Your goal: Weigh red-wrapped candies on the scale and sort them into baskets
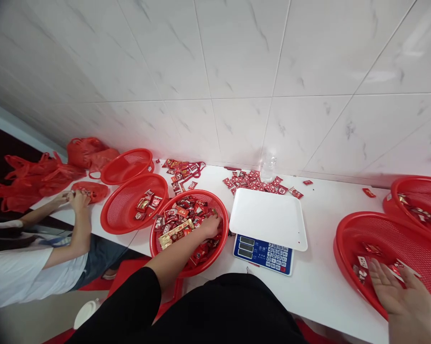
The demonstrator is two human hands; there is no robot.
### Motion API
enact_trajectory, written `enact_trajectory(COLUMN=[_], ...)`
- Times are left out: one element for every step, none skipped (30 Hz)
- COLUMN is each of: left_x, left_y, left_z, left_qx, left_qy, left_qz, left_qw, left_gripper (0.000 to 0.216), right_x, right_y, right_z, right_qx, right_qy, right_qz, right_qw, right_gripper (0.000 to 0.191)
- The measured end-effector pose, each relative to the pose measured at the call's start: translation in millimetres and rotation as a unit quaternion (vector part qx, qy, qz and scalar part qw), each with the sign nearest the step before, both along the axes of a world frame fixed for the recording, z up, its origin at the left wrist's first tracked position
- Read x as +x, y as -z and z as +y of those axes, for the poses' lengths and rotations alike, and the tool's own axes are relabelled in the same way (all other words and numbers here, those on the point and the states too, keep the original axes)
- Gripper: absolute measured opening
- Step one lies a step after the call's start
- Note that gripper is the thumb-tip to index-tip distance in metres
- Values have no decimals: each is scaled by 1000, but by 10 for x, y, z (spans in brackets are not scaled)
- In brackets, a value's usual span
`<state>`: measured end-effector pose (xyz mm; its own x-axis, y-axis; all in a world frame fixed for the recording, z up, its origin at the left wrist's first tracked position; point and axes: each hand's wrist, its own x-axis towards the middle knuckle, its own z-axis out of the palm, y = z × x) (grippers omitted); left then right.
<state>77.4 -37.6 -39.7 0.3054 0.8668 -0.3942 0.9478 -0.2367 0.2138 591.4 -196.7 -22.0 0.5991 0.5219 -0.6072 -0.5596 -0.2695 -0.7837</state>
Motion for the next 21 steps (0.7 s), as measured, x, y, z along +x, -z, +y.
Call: enact_trajectory(left_x=[-15,-35,-55,-74,-89,-100,-109,-117,-124,-134,-146,-160,-176,-193,-208,-221,-229,-233,-233,-230,-224], left_y=[-8,-14,-16,-12,-2,14,33,55,75,92,105,112,115,115,114,113,113,116,122,130,138], left_z=[-3,-4,-3,-1,2,8,18,31,50,74,102,131,160,186,206,219,225,225,219,210,201], left_qx=[-3,-7,-8,-8,-7,-4,0,3,4,3,1,-1,-3,-5,-5,-5,-7,-9,-7,-5,-3], left_qy=[5,9,10,8,3,-4,-11,-19,-31,-46,-62,-78,-92,-99,-101,-98,-94,-89,-84,-78,-72], left_qz=[-7,-14,-18,-21,-21,-19,-17,-13,-7,2,11,19,22,20,13,4,-4,-10,-17,-22,-27], left_qw=[1000,1000,1000,1000,1000,1000,1000,1000,999,999,998,997,996,995,995,995,996,996,996,997,997], left_gripper=[34,31,30,29,32,35,40,46,54,61,68,73,77,79,77,73,66,58,49,42,36], right_x=[-84,-186,-300,-422,-550,-682,-815,-950,-1087,-1223,-1358,-1489,-1614,-1731,-1836,-1930,-2011,-2080,-2138,-2187,-2229], right_y=[-35,-78,-122,-161,-192,-214,-230,-242,-255,-270,-289,-313,-339,-364,-385,-401,-410,-413,-410,-403,-396], right_z=[46,96,150,206,259,307,347,378,400,413,418,418,413,405,395,383,369,353,335,314,292], right_qx=[14,25,28,25,21,19,20,25,30,34,33,29,26,22,18,14,11,7,5,2,0], right_qy=[17,23,16,-1,-19,-38,-66,-98,-128,-160,-190,-219,-245,-270,-291,-307,-320,-329,-335,-338,-340], right_qz=[15,25,24,16,9,-1,-8,-16,-25,-31,-35,-37,-41,-47,-54,-61,-67,-70,-71,-72,-72], right_qw=[1000,999,999,1000,1000,999,998,995,991,986,981,975,968,961,955,950,945,942,940,938,938], right_gripper=[27,20,15,12,12,13,17,23,30,37,42,46,48,50,51,52,52,53,53,53,53])
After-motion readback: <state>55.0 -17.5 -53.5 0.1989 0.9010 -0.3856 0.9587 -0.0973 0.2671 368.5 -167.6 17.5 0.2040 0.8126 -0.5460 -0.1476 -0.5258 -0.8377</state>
